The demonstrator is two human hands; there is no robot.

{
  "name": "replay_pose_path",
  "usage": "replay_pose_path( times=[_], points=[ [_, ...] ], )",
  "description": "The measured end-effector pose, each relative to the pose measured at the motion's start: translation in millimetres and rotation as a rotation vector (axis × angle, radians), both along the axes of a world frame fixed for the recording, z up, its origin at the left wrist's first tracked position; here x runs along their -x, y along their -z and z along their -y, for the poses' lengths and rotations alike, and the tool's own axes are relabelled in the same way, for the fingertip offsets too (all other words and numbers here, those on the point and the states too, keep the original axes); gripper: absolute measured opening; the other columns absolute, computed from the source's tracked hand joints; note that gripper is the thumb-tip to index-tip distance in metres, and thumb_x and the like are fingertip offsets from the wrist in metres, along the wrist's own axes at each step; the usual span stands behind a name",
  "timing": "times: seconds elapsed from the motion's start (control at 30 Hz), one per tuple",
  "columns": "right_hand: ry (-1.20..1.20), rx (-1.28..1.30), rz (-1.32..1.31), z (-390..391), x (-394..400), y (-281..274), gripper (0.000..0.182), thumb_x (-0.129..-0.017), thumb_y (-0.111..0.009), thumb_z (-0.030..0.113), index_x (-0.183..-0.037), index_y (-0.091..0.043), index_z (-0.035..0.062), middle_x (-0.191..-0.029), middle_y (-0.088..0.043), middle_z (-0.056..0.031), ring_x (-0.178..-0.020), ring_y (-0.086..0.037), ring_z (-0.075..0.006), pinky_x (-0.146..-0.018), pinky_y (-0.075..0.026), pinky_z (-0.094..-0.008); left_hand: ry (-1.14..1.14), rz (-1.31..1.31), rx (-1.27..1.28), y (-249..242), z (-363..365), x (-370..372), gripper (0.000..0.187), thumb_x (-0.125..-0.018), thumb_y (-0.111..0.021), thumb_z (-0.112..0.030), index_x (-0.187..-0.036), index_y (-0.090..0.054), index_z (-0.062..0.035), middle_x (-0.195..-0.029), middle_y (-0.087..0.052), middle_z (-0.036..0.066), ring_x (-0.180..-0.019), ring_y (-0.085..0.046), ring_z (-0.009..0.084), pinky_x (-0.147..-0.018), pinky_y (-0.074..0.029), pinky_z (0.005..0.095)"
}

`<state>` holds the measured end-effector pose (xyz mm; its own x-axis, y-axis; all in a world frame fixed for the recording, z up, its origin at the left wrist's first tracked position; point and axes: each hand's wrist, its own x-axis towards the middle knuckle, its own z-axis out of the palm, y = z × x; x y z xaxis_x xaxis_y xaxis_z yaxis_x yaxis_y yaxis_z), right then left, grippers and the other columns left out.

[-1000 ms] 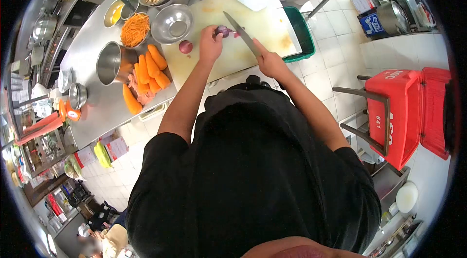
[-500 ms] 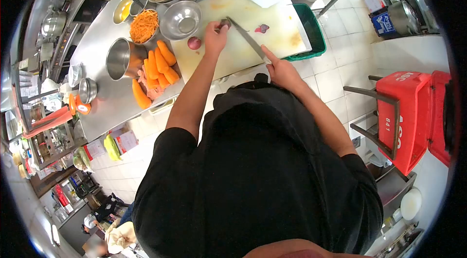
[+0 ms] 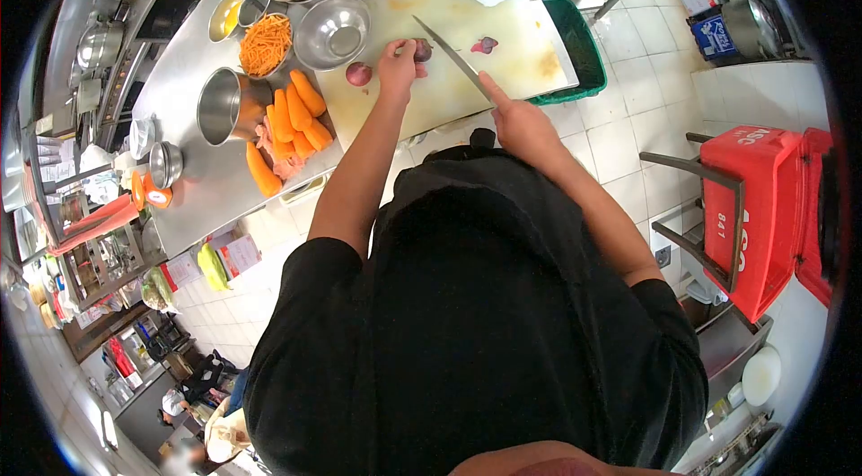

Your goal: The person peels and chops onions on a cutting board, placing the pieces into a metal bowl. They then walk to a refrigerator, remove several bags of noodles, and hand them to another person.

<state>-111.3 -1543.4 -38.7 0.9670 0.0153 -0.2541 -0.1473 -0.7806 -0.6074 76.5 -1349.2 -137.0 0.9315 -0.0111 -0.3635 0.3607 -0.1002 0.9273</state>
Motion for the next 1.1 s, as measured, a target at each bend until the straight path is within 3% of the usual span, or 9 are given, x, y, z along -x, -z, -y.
replay_pose_path(
  times=[0.07, 0.17, 0.27, 0.47, 0.57, 0.77, 0.97, 1.1],
  points=[
    [-0.046, 0.031, 0.028, -4.5, -1.4, 1.7, 0.071, -0.095, -0.053, 0.012, -0.157, -0.021, 0.0219, -0.082, -0.065, -0.0284, -0.078, -0.064, -0.0453, -0.074, -0.050, -0.0535, -0.030, -0.011, 0.035, 0.5, 2.6, -2.3, 0.033, -0.095, -0.065, -0.021, -0.117, -0.059, 0.0024, -0.090, -0.067, 0.012, -0.060, -0.065, 0.0190, -0.052, -0.059, 0.0329],
    [-0.085, 0.109, -0.052, -10.8, -6.4, -2.2, 0.085, -0.083, -0.057, 0.005, -0.158, -0.021, 0.0229, -0.088, -0.068, -0.0230, -0.082, -0.068, -0.0384, -0.074, -0.054, -0.0506, -0.062, -0.034, 0.088, -1.4, 5.7, -2.9, 0.032, -0.094, -0.065, -0.019, -0.116, -0.057, 0.0036, -0.092, -0.067, 0.014, -0.062, -0.066, 0.0207, -0.053, -0.060, 0.0339],
    [-0.092, 0.144, -0.049, -12.9, -7.0, -8.6, 0.084, -0.083, -0.057, 0.004, -0.157, -0.023, 0.0232, -0.086, -0.067, -0.0225, -0.081, -0.068, -0.0386, -0.073, -0.054, -0.0504, -0.084, -0.054, 0.133, 0.7, 6.2, -3.9, 0.031, -0.093, -0.066, -0.016, -0.114, -0.055, 0.0041, -0.093, -0.065, 0.014, -0.061, -0.065, 0.0215, -0.052, -0.061, 0.0341],
    [-0.112, 0.171, -0.011, -12.4, -15.0, -29.2, 0.073, -0.084, -0.055, 0.005, -0.152, -0.035, 0.0217, -0.085, -0.067, -0.0204, -0.081, -0.068, -0.0379, -0.071, -0.054, -0.0505, -0.087, -0.056, 0.170, 9.6, 5.6, -6.4, 0.028, -0.093, -0.066, -0.014, -0.111, -0.055, 0.0044, -0.093, -0.065, 0.015, -0.063, -0.066, 0.0225, -0.053, -0.061, 0.0361],
    [-0.113, 0.161, 0.036, -15.5, -22.1, -24.5, 0.078, -0.084, -0.055, 0.003, -0.155, -0.030, 0.0226, -0.079, -0.066, -0.0194, -0.078, -0.066, -0.0383, -0.071, -0.052, -0.0496, -0.080, -0.060, 0.201, 10.2, 3.8, -6.9, 0.026, -0.094, -0.065, -0.014, -0.111, -0.055, 0.0043, -0.092, -0.066, 0.015, -0.063, -0.066, 0.0230, -0.053, -0.060, 0.0362],
    [-0.134, 0.189, 0.012, -23.5, -45.1, -20.6, 0.063, -0.090, -0.048, 0.008, -0.151, -0.038, 0.0180, -0.089, -0.070, -0.0178, -0.084, -0.069, -0.0362, -0.072, -0.054, -0.0489, -0.090, -0.066, 0.229, 10.8, 1.0, -8.5, 0.024, -0.095, -0.065, -0.014, -0.109, -0.057, 0.0036, -0.091, -0.067, 0.015, -0.063, -0.066, 0.0231, -0.052, -0.060, 0.0365],
    [-0.088, 0.126, 0.048, -28.5, -75.4, 24.5, 0.064, -0.091, -0.046, 0.008, -0.152, -0.036, 0.0236, -0.092, -0.070, -0.0201, -0.084, -0.069, -0.0372, -0.073, -0.055, -0.0490, -0.050, -0.057, 0.162, 12.8, 5.6, -14.9, 0.023, -0.095, -0.065, -0.014, -0.108, -0.058, 0.0031, -0.090, -0.067, 0.015, -0.060, -0.065, 0.0221, -0.051, -0.059, 0.0352],
    [-0.071, 0.025, -0.038, -25.7, -82.6, 43.8, 0.071, -0.090, -0.048, 0.010, -0.156, -0.027, 0.0260, -0.093, -0.070, -0.0212, -0.085, -0.069, -0.0383, -0.074, -0.054, -0.0502, 0.005, -0.029, 0.128, 6.3, 2.1, -9.1, 0.023, -0.096, -0.064, -0.016, -0.111, -0.057, 0.0002, -0.092, -0.067, 0.014, -0.063, -0.064, 0.0221, -0.055, -0.059, 0.0366]
  ],
)
